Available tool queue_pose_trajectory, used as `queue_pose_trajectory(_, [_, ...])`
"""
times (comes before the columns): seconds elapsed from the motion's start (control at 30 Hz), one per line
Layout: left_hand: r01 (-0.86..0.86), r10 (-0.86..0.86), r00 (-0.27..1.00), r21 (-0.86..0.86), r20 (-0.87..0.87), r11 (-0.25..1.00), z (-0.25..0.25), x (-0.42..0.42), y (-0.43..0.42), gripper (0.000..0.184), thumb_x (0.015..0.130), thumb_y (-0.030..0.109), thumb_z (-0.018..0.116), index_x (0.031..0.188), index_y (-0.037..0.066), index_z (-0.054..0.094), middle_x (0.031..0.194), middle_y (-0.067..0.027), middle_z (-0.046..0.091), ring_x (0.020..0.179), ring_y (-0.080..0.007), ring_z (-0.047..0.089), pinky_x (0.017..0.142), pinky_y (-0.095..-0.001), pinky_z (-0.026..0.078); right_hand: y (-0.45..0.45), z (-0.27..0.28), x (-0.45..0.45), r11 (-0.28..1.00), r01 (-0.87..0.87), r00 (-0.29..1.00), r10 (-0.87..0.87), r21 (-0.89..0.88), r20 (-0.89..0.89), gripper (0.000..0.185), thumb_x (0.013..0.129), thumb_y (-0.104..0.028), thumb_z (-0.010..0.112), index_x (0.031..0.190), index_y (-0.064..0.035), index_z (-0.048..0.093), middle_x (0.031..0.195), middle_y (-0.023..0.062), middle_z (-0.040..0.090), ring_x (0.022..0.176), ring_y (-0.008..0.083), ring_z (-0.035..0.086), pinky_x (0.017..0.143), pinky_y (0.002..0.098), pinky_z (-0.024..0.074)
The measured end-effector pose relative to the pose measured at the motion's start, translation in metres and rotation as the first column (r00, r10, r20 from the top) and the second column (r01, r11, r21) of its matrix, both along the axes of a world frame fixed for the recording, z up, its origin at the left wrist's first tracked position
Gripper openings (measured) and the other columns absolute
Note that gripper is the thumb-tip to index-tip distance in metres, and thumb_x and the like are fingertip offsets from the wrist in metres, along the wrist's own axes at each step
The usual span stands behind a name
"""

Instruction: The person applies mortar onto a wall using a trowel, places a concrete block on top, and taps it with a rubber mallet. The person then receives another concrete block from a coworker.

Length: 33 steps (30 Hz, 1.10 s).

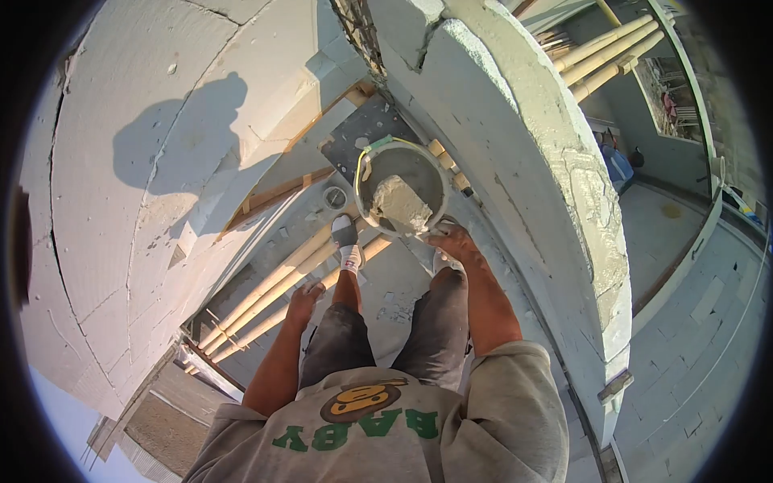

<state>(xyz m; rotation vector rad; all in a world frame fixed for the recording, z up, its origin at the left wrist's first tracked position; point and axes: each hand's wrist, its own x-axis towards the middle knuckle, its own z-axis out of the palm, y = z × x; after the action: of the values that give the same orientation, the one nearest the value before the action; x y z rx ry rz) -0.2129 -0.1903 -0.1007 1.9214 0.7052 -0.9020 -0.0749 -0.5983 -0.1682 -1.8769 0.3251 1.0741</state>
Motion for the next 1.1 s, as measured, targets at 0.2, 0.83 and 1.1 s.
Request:
queue_pose_trajectory(0.2, [0.210, -0.208, 0.972, -0.005, 0.106, 0.978, 0.016, 0.073, 0.030, 0.046, 0.086, 0.030, 0.064, 0.118, -0.002, 0.059, 0.108, -0.0090, 0.064, 0.095, -0.0203, 0.061, 0.086, -0.0312, 0.044, -0.009, 0.182, -0.055, 0.920, 0.387, 0.920, -0.381, 0.059, -0.096, 0.037, 0.072, -0.026, 0.076, 0.102, -0.0050, 0.068, 0.076, 0.0056, 0.064, 0.073, 0.0166, 0.059, 0.069, 0.0318, 0.0479])
queue_pose_trajectory(0.83, [0.375, -0.362, 0.927, -0.256, 0.100, 0.891, 0.087, 0.218, 0.009, 0.047, 0.083, 0.034, 0.065, 0.120, 0.006, 0.059, 0.096, -0.0049, 0.066, 0.079, -0.0153, 0.063, 0.054, -0.0236, 0.039, -0.034, 0.400, -0.155, 0.022, 0.740, 0.620, -0.409, -0.672, 0.669, 0.035, 0.076, -0.025, 0.070, 0.103, -0.0067, 0.056, 0.097, 0.0162, 0.060, 0.094, 0.0365, 0.060, 0.078, 0.0452, 0.0498])
queue_pose_trajectory(1.1, [0.378, -0.359, 0.926, -0.249, 0.121, 0.892, 0.085, 0.203, 0.082, 0.040, 0.083, 0.032, 0.063, 0.115, 0.007, 0.061, 0.085, -0.0011, 0.065, 0.074, -0.0138, 0.063, 0.047, -0.0237, 0.035, -0.008, 0.395, -0.128, -0.093, 0.639, 0.660, -0.445, -0.764, 0.606, 0.037, 0.078, -0.021, 0.069, 0.107, -0.0059, 0.052, 0.106, 0.0175, 0.052, 0.102, 0.0359, 0.056, 0.082, 0.0447, 0.0508])
